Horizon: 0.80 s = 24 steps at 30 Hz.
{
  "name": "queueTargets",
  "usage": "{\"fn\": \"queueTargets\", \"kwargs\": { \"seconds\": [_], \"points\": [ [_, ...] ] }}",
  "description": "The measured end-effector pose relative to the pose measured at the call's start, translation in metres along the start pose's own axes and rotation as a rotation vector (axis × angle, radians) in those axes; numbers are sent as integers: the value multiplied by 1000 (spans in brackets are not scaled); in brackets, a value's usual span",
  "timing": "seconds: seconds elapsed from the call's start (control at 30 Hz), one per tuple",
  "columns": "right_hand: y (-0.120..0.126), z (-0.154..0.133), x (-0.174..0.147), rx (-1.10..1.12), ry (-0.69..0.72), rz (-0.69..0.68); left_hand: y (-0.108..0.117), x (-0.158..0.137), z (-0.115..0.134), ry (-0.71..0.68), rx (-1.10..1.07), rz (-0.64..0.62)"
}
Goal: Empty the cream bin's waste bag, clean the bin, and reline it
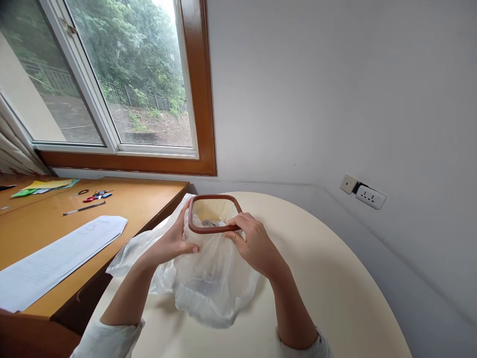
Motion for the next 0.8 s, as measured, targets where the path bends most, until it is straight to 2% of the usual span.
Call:
{"fn": "queueTargets", "kwargs": {
  "seconds": [0.27,0.47,0.67,0.8],
  "points": [
    [-3,0,0,18,5,-29,-8,-4,5,79,-76,-29],
    [-6,2,-1,42,-22,-104,-5,-6,4,78,8,22],
    [-11,4,-1,161,-35,-158,-8,-5,2,81,-38,-61],
    [-14,6,-3,201,-58,-197,-6,-5,0,84,16,-63]
  ]
}}
Point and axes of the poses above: each hand's wrist, its own x-axis towards the middle knuckle, its own y-axis out of the back of the hand, z = x × y, the point moved 5 cm from there along x, towards the middle knuckle, and after that the axes turned 12 degrees about y, right-handed, at the moved point
